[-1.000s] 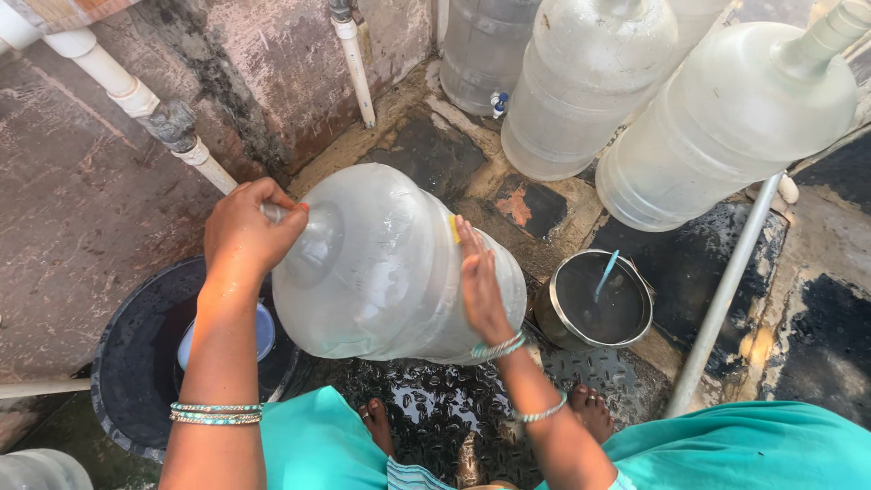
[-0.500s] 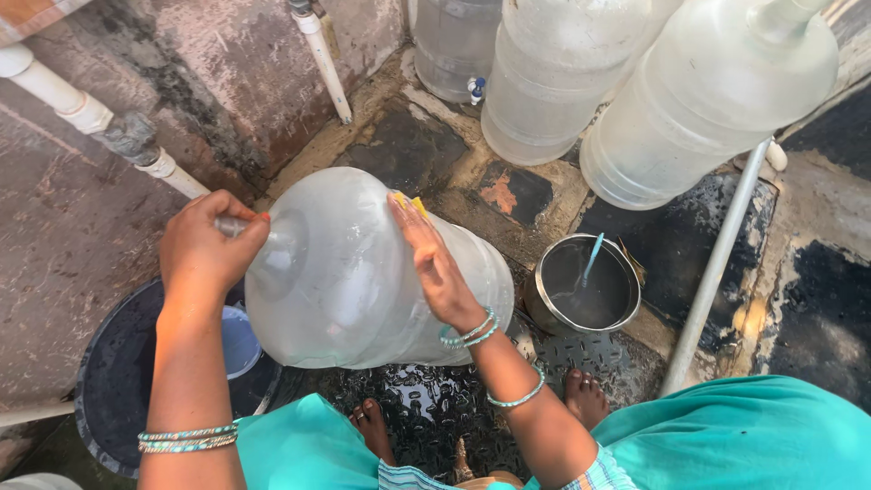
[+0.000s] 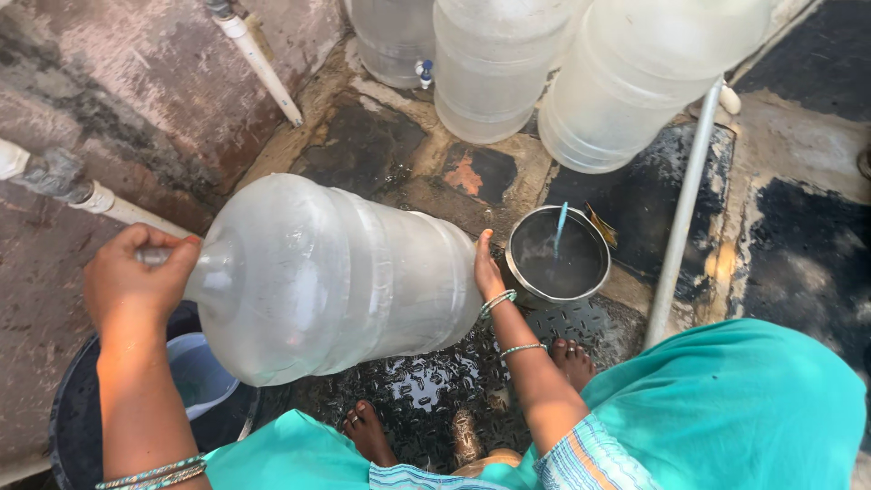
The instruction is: The person cleans a large plastic water dispenser by first rinsing it with water from a jug. They then add small dark pellets into the dispenser's neck and scrub the interior with a toothbrush. Finally, the person wipes the exterior of the dispenser with a yellow sponge.
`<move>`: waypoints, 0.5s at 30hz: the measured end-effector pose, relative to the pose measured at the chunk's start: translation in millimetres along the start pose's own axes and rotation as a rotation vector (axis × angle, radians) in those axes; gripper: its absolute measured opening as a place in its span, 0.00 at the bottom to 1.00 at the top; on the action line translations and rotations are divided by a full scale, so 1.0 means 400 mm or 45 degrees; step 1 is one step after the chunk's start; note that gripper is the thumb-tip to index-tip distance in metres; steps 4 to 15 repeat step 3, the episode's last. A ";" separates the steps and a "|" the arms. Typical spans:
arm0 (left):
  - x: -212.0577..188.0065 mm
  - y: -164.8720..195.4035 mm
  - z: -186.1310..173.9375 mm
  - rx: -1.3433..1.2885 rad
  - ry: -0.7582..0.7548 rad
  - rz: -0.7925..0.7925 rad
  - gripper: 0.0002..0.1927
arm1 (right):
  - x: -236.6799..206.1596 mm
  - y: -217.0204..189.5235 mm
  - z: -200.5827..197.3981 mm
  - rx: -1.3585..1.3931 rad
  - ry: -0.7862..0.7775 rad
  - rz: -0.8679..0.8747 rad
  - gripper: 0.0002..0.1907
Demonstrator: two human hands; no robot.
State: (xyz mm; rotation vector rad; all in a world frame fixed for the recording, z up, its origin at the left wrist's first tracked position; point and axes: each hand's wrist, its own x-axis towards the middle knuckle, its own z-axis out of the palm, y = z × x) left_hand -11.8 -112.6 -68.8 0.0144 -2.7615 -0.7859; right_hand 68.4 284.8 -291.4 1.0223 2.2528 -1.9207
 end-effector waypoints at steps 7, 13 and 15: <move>0.013 0.023 -0.007 0.022 -0.011 0.053 0.16 | -0.015 0.003 0.005 0.131 0.090 0.116 0.65; 0.013 0.023 -0.007 0.022 -0.011 0.053 0.16 | -0.015 0.003 0.005 0.131 0.090 0.116 0.65; 0.013 0.023 -0.007 0.022 -0.011 0.053 0.16 | -0.015 0.003 0.005 0.131 0.090 0.116 0.65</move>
